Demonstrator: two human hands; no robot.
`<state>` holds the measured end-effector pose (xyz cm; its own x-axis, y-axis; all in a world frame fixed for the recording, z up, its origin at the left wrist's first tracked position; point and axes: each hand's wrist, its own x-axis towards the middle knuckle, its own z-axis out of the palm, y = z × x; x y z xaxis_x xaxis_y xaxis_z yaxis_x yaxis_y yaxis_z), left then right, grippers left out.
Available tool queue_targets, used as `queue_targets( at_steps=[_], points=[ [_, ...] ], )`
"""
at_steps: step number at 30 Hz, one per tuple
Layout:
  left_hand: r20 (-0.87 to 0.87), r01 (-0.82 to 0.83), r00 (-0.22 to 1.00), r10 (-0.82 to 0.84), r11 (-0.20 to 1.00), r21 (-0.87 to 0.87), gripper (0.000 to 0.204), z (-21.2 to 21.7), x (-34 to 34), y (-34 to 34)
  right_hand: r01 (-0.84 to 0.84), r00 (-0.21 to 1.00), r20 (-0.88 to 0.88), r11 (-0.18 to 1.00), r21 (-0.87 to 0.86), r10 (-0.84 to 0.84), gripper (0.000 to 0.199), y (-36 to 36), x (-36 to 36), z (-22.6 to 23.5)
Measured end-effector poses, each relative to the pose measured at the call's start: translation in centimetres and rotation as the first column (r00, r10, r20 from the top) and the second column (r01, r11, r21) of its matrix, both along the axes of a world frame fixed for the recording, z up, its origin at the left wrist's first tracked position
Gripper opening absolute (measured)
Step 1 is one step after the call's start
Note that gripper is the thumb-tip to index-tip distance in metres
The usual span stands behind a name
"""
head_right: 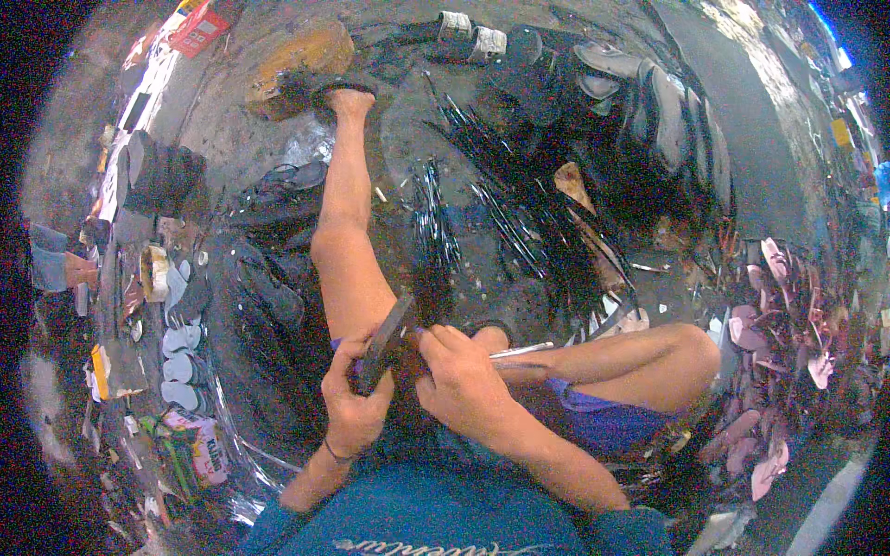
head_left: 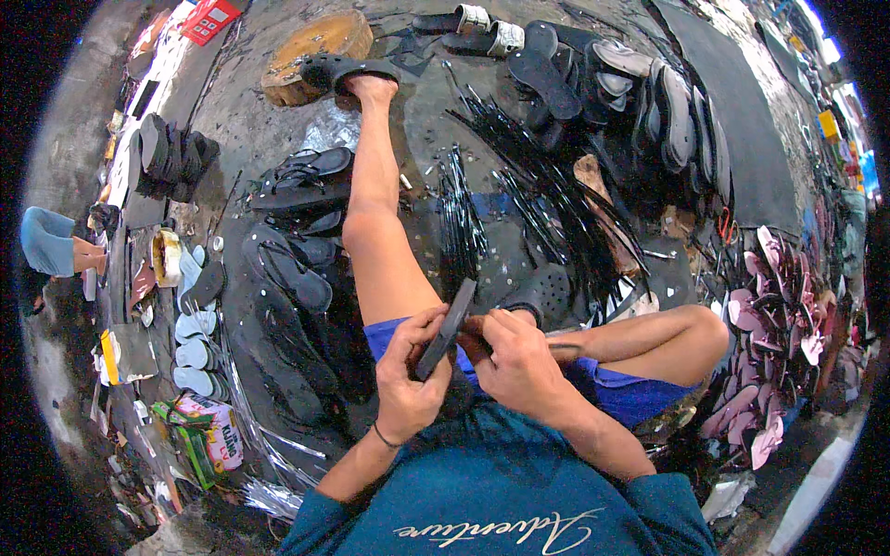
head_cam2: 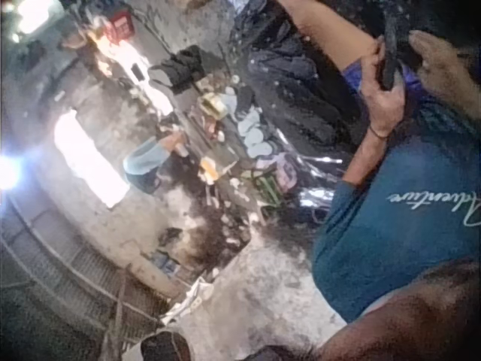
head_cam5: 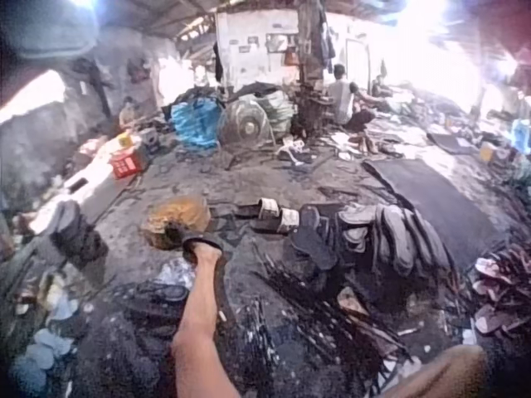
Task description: The person sits on the ground and assembles black sandals by threading straps through holes in the soles. They repeatedly pick up straps, thread them through the sole, and adjust the fit, working on multiple sandals in a cluttered outdoor area.
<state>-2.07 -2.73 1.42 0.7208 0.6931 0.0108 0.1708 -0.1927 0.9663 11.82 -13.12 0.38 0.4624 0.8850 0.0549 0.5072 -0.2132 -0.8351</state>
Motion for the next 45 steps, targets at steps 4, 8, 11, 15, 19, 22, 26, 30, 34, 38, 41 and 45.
queue_targets(
  at_steps=[4,8,11,15,19,22,26,30,34,38,41,45],
  points=[
    [0.037,0.035,0.999,-0.033,0.998,-0.053,0.027,-0.1,-0.1,0.0,-0.009,1.000,0.000,0.999,-0.031,0.009,0.020,-0.7,0.6,-1.3],
    [0.049,0.077,0.996,-0.076,0.996,-0.036,0.030,-0.4,0.3,-0.1,-0.139,0.988,-0.067,0.990,-0.020,0.137,0.029,-1.8,1.6,-0.9],
    [0.051,0.097,0.994,-0.098,0.995,0.014,0.034,0.3,0.9,-1.3,-0.148,0.988,-0.051,0.989,-0.011,0.147,0.029,-2.6,2.2,0.9],
    [0.095,0.079,0.992,-0.088,0.992,0.094,0.037,0.7,-0.1,-3.6,-0.169,0.983,-0.093,0.975,-0.147,0.157,0.032,-5.5,2.9,3.5],
    [0.167,0.096,0.981,-0.103,0.994,0.047,0.033,1.1,0.8,-4.4,-0.210,0.978,-0.026,0.964,-0.164,0.209,0.039,-7.0,3.3,5.1],
    [0.087,0.011,0.996,-0.020,0.995,0.098,0.027,0.2,2.2,-3.0,-0.142,0.990,-0.018,0.956,-0.256,0.142,0.041,-5.3,4.1,3.8],
    [-0.260,-0.126,0.962,0.081,0.979,-0.162,0.039,-2.6,2.4,-0.9,-0.003,0.951,0.310,1.000,0.008,0.001,0.019,-1.5,5.5,-0.9],
    [-0.525,0.069,0.844,-0.113,0.992,-0.102,0.050,-5.9,-0.8,-3.0,0.092,0.802,0.595,0.995,-0.047,-0.047,0.016,0.9,5.6,-3.6],
    [-0.324,-0.122,0.945,0.052,0.972,-0.200,0.053,-7.5,-0.3,-2.3,0.277,0.836,0.514,0.957,-0.092,-0.193,0.012,0.7,4.8,-5.2],
    [-0.079,-0.296,0.940,0.331,0.680,-0.671,0.047,-7.2,2.0,0.5,0.387,0.896,0.243,0.922,-0.015,-0.372,0.014,-0.8,4.2,-5.7],
    [0.035,-0.216,0.955,0.294,0.772,-0.597,0.053,-5.7,3.0,1.1,0.286,0.935,-0.163,0.943,-0.171,-0.314,0.019,-1.4,3.0,-5.3],
    [0.099,-0.142,0.975,0.199,0.900,-0.411,0.058,-4.9,3.5,0.9,0.056,0.879,-0.449,0.970,-0.236,-0.160,0.018,-0.5,3.2,-1.4]
  ],
)
